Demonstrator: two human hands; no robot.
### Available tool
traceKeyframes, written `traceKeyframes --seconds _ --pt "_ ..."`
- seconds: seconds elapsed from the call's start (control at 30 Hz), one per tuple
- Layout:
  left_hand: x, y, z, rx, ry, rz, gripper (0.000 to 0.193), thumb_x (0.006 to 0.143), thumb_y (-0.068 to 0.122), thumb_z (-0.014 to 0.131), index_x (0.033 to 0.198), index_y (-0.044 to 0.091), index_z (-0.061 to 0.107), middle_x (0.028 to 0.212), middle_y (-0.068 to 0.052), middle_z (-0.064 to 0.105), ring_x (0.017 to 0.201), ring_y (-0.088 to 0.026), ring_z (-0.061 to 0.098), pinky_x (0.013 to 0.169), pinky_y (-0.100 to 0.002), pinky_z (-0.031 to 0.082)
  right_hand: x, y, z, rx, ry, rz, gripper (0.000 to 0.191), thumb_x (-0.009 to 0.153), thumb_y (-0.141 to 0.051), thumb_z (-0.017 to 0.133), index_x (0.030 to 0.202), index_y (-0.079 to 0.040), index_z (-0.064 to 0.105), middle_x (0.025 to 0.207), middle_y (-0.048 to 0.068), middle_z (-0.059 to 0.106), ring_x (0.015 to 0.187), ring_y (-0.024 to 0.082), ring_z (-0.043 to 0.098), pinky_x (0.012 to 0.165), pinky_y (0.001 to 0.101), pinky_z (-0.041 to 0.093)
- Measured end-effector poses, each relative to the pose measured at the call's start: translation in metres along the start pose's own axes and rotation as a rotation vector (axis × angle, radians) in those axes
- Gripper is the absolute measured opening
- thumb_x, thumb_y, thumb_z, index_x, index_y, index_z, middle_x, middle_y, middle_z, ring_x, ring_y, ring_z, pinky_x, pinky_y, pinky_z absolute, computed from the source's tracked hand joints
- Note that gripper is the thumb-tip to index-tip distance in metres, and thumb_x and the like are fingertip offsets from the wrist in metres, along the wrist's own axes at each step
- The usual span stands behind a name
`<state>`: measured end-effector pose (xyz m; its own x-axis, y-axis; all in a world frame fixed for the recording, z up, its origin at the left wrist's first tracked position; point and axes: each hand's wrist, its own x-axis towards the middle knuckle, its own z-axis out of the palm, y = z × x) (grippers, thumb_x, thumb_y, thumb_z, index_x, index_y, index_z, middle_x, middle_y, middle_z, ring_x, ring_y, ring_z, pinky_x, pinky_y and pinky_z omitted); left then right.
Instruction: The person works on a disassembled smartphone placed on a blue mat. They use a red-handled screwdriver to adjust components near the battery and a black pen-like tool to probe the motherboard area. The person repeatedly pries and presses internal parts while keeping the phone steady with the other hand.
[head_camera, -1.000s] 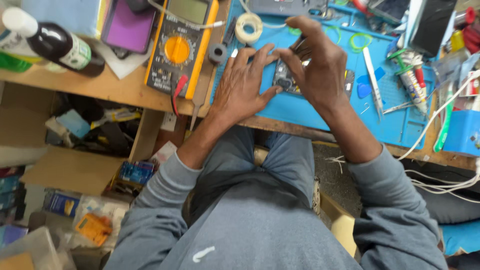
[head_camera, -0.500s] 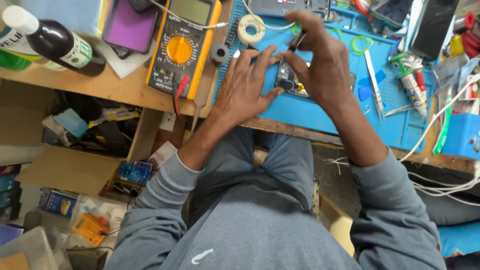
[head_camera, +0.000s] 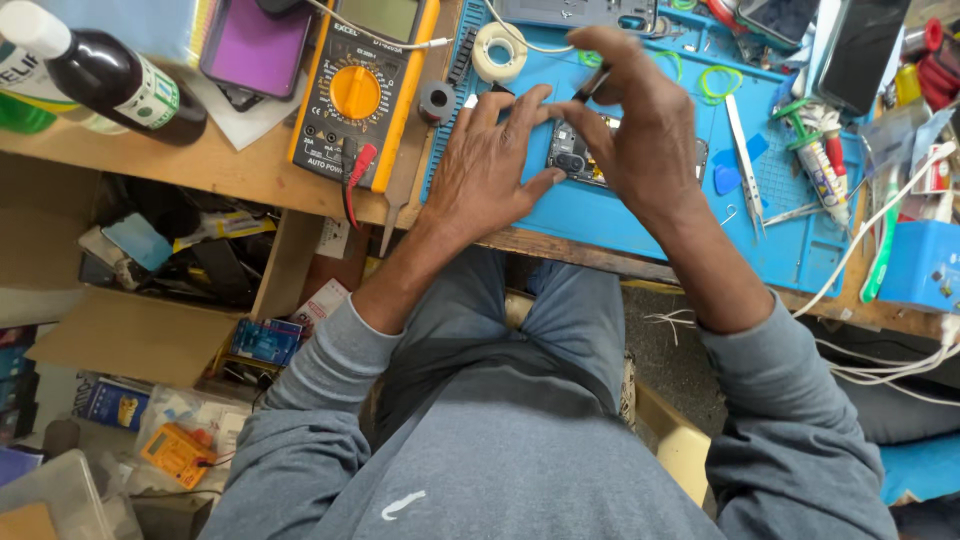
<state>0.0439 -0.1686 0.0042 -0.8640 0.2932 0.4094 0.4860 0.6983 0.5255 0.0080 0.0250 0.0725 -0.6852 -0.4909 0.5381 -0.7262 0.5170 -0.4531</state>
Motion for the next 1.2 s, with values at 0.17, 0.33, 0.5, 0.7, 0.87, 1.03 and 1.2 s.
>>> traceKeyframes --seconds 0.17,0.33,0.5,0.7,0.87,1.03,1.2 --pt "-0.001 0.002 -0.001 -0.022 0.044 0.044 0.088 0.087 0.037 0.084 0.15 0.004 0.033 0.134 -0.004 0.07 0.124 -0.034 0.05 0.106 -0.047 0.037 0.003 -0.005 0.007 -0.037 0.067 0.04 0.053 0.101 -0.005 0.091 0.14 -0.013 0.055 0.09 0.011 0.07 0.081 0.021 0.075 0.071 0.0332 0.057" --pt "-0.001 0.002 -0.001 0.036 -0.01 -0.037 0.085 0.088 0.04 0.084 0.149 0.006 0.036 0.129 -0.012 0.065 0.124 -0.033 0.051 0.105 -0.047 0.039 0.007 -0.007 0.004 0.071 -0.054 -0.089 0.055 0.099 0.008 0.075 0.143 -0.01 0.048 0.101 0.011 0.073 0.094 0.022 0.077 0.082 0.0332 0.062" --pt "0.0 0.001 -0.003 -0.025 0.038 0.039 0.086 0.085 0.038 0.084 0.148 0.005 0.035 0.135 -0.003 0.069 0.123 -0.033 0.05 0.105 -0.048 0.038 0.009 -0.006 0.002 -0.04 -0.001 0.026 0.052 0.1 -0.003 0.085 0.138 -0.008 0.05 0.094 0.014 0.07 0.092 0.027 0.074 0.078 0.0368 0.059" --pt "-0.001 0.001 -0.003 -0.022 0.014 0.011 0.082 0.086 0.037 0.084 0.147 0.008 0.037 0.133 -0.003 0.07 0.126 -0.031 0.051 0.104 -0.046 0.038 0.006 -0.008 0.004 0.005 0.018 0.007 0.051 0.099 0.001 0.082 0.138 -0.008 0.05 0.093 0.013 0.072 0.09 0.023 0.078 0.079 0.0337 0.063" --pt "-0.003 0.001 -0.002 -0.023 0.049 0.042 0.084 0.086 0.036 0.083 0.148 0.005 0.036 0.135 -0.002 0.069 0.125 -0.032 0.05 0.106 -0.046 0.038 0.004 -0.011 0.0 0.091 -0.053 -0.152 0.058 0.095 0.015 0.067 0.144 -0.002 0.042 0.104 0.016 0.072 0.107 0.029 0.075 0.086 0.0335 0.063" --pt "-0.004 0.002 -0.004 -0.02 0.048 0.047 0.083 0.086 0.036 0.083 0.148 0.005 0.037 0.138 -0.002 0.068 0.125 -0.031 0.051 0.106 -0.046 0.038 0.0 -0.011 0.001 -0.042 0.029 0.104 0.055 0.098 0.001 0.086 0.137 -0.01 0.049 0.089 0.011 0.073 0.084 0.022 0.078 0.073 0.0343 0.061" --pt "-0.005 0.004 -0.003 -0.009 0.043 0.047 0.081 0.087 0.037 0.083 0.147 0.005 0.038 0.136 -0.002 0.068 0.126 -0.032 0.051 0.106 -0.046 0.038 -0.01 -0.01 0.001 0.06 0.018 -0.13 0.061 0.098 0.012 0.074 0.146 -0.006 0.041 0.108 0.017 0.07 0.108 0.027 0.076 0.087 0.0321 0.066"
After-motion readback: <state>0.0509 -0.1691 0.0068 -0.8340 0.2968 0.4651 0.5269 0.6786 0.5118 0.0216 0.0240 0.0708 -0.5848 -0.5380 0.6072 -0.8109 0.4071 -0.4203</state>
